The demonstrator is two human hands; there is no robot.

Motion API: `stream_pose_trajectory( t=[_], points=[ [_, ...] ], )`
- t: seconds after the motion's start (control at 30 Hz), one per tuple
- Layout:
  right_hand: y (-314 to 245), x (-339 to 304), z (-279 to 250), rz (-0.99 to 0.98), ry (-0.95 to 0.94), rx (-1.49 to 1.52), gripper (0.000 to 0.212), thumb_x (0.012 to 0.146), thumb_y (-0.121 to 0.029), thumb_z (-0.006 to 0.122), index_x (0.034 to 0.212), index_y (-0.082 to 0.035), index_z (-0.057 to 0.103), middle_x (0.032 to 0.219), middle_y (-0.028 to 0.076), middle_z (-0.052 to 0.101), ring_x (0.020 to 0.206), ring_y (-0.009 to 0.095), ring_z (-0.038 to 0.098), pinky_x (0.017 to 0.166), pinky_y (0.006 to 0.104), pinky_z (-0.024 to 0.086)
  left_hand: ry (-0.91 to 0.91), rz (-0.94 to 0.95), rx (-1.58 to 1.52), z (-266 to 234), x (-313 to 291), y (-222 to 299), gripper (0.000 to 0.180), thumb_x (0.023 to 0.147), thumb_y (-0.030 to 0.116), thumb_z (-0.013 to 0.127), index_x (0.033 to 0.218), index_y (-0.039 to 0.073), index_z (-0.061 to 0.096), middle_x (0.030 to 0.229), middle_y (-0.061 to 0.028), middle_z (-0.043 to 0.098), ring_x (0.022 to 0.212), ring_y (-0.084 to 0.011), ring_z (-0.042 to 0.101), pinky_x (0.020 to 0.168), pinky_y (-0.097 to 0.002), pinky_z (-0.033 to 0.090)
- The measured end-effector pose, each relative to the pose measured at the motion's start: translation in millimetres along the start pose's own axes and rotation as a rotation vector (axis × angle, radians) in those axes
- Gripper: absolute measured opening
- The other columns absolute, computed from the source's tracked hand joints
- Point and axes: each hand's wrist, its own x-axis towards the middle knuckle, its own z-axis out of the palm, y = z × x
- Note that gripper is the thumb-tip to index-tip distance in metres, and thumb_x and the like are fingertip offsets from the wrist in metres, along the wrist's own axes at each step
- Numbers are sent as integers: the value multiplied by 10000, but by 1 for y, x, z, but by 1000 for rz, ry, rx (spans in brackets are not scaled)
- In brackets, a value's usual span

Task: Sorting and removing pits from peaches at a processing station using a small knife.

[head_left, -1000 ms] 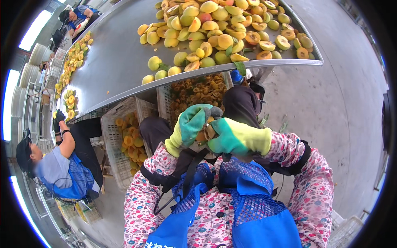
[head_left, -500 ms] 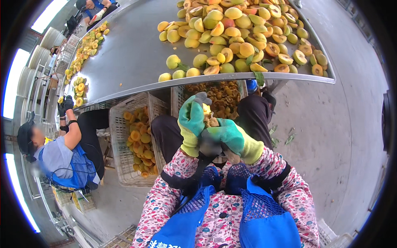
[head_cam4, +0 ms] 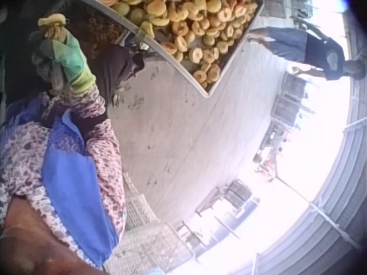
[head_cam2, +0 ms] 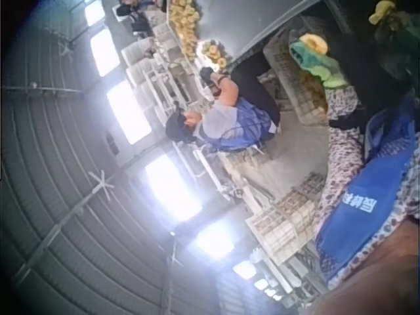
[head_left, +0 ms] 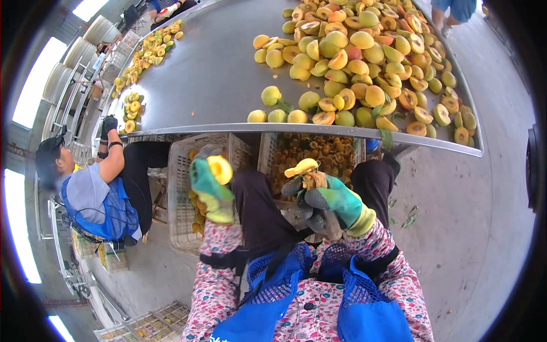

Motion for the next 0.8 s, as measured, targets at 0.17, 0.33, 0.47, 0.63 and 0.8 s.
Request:
stream_pose_trajectory(
  t=[0.17,0.33,0.47,0.63,0.8],
  points=[
    [21,35,-74,87,615,-1105,348,834,-203,627,1141,-57,556,822,57,620,641,135,585,548,262,464,1,-707,-184,-25,3,-75,305,942,175,501,1172,-10,578,907,-78,597,797,-130,566,722,-274,476],
    [-9,42,-64,7,282,9,248,862,-160,618,1081,-64,550,809,26,572,602,118,524,547,242,436,-63,-392,-82,18,49,-90,294,887,166,580,1112,-22,594,1054,-146,621,886,-240,613,794,-331,497],
    [-14,57,-80,63,319,-222,143,844,-155,608,939,-52,578,744,7,577,603,101,535,548,244,438,-296,-270,-109,102,130,-49,374,874,278,582,1189,76,598,1258,-200,560,1222,-327,490,1008,-394,408],
    [12,42,-121,117,787,-837,409,763,-299,662,1031,-3,579,723,118,605,656,202,593,592,379,465,-209,131,238,266,237,-72,447,863,349,609,1265,160,565,1265,-153,574,1225,-360,487,989,-412,432],
    [50,14,-163,-427,155,-1907,199,792,-233,654,929,-89,643,795,136,567,687,297,553,587,442,420,-458,309,470,323,299,-122,355,935,311,488,1257,194,581,1258,-80,594,1203,-335,503,1029,-437,383]
  ],
)
